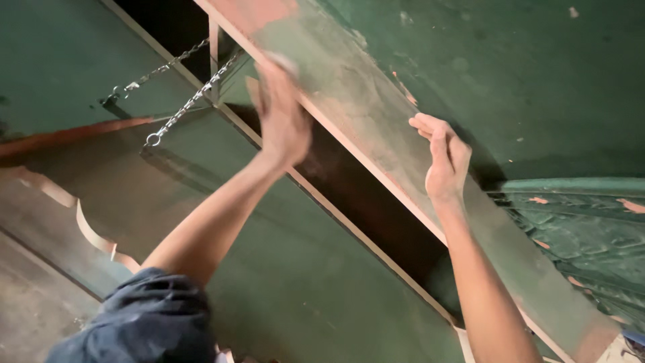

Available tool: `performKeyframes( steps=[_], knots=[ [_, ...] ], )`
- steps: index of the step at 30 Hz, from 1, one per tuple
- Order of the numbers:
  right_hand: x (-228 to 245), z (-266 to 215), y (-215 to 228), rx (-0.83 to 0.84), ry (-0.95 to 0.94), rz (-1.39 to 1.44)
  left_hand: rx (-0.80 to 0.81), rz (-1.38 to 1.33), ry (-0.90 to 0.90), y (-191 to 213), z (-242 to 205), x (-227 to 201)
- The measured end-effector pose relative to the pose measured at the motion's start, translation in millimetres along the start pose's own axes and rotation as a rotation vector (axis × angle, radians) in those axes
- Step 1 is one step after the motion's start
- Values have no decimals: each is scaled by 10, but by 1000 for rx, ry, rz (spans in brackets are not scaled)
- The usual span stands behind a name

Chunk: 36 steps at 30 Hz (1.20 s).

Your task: The person sands the edges and surfaces of a green wooden furniture piece using a sanding block. They work along the top edge, side panels, and decorative carved sections, removing old paint to reveal the wood underneath.

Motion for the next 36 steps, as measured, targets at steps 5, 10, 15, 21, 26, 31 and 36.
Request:
performKeyframes(
  steps=[5, 10, 15, 21, 26, 31, 36],
  knots=[
    [63, 15, -31, 4, 1, -25, 492, 251, -729, 77, -202, -97],
    [17, -11, -29, 1, -26, -46, 48, 261, -212, 408, 274, 199],
    [51, 11, -49, -9, -15, -108, 542, 67, -437, -289, -457, -596],
    [56, 4, -36, 11, 4, -66, 516, 342, -527, 261, 173, 226],
    [27, 13, -38, -6, 4, -86, 339, 489, -323, -89, -12, -444],
    [7, -45, -29, -7, 6, 9, 514, 5, -852, -598, -691, -1012],
    [-36, -45, 10, -17, 40, 17, 598, 525, -436, 240, 108, 176]
  ],
)
Point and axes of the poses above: each hand's wrist, its own z-axis towards the middle knuckle, its own y-axis out of the back of the hand, x = y × z, the point moved 1 cm from there along z, towards the middle knuckle, and after that the axes turned 10 degrees about -z, right-handed, at the moved point
